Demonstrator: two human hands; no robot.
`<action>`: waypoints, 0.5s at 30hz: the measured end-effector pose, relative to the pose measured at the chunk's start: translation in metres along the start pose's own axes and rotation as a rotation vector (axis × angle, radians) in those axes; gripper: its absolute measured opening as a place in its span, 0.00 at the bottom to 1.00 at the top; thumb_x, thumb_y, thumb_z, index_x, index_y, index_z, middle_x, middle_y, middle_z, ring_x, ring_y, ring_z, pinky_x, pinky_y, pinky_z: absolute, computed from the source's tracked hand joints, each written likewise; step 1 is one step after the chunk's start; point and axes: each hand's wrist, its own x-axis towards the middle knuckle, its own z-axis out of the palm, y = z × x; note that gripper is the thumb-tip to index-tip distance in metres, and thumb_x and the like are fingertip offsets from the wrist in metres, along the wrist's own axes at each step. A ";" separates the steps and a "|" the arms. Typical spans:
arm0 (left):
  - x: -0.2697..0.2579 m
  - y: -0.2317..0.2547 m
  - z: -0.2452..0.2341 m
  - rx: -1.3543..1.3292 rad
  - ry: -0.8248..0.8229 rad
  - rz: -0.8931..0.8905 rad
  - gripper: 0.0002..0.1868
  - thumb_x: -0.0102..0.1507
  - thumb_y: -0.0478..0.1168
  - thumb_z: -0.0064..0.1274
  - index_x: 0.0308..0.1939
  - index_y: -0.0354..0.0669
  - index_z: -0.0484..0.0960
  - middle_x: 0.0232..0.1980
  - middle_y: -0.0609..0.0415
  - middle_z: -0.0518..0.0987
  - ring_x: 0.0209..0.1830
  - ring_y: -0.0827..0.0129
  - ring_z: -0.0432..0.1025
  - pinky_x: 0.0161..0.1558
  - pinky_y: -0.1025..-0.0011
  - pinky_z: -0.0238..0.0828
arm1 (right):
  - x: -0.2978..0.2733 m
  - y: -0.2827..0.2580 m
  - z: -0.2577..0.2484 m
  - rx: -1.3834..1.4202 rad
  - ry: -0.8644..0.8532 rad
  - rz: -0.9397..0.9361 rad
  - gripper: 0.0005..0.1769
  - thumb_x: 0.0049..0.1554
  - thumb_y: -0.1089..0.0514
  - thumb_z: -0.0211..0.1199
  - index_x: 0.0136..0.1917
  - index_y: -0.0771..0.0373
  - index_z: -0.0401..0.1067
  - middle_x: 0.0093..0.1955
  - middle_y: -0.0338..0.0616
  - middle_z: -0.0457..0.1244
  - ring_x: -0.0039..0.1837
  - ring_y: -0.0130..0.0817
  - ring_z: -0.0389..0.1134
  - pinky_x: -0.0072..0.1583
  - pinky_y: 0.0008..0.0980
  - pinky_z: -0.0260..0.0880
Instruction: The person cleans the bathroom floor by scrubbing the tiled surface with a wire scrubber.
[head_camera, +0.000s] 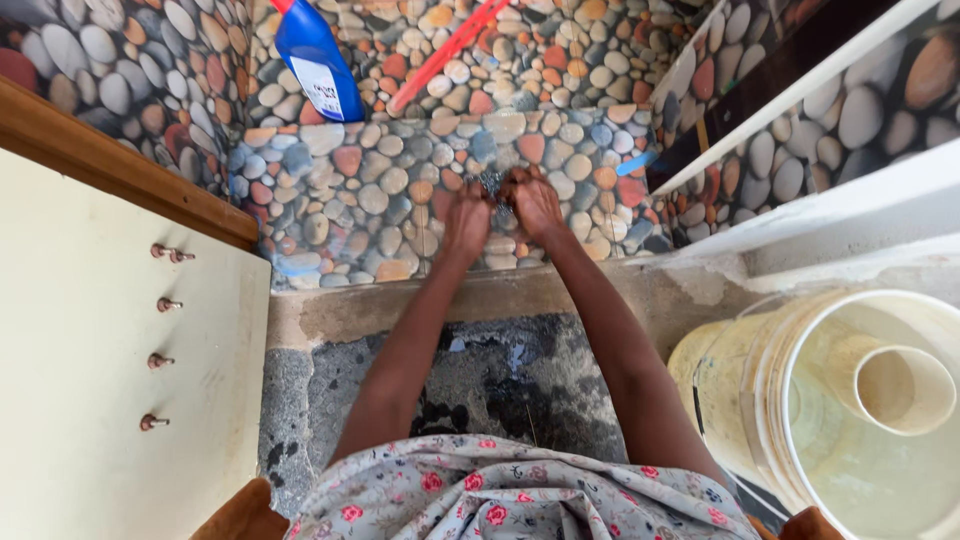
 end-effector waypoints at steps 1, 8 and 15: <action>-0.002 -0.004 0.000 -0.004 -0.007 -0.002 0.11 0.59 0.27 0.58 0.45 0.27 0.84 0.49 0.34 0.79 0.52 0.45 0.74 0.50 0.54 0.77 | -0.008 0.000 0.001 0.000 -0.006 0.007 0.15 0.47 0.73 0.69 0.46 0.58 0.83 0.56 0.45 0.67 0.61 0.49 0.66 0.60 0.44 0.72; -0.067 -0.008 -0.021 -0.036 -0.251 0.111 0.19 0.53 0.18 0.50 0.40 0.38 0.88 0.49 0.41 0.81 0.50 0.49 0.78 0.51 0.56 0.78 | -0.072 -0.013 0.020 0.161 -0.038 -0.106 0.24 0.46 0.78 0.62 0.49 0.56 0.83 0.55 0.40 0.68 0.59 0.42 0.66 0.58 0.35 0.75; -0.016 -0.006 -0.024 -0.006 -0.020 0.108 0.16 0.52 0.26 0.58 0.43 0.36 0.89 0.46 0.33 0.79 0.46 0.44 0.75 0.48 0.51 0.73 | 0.005 0.004 0.024 0.175 0.083 -0.148 0.11 0.45 0.73 0.67 0.41 0.62 0.79 0.52 0.45 0.67 0.56 0.47 0.67 0.56 0.41 0.73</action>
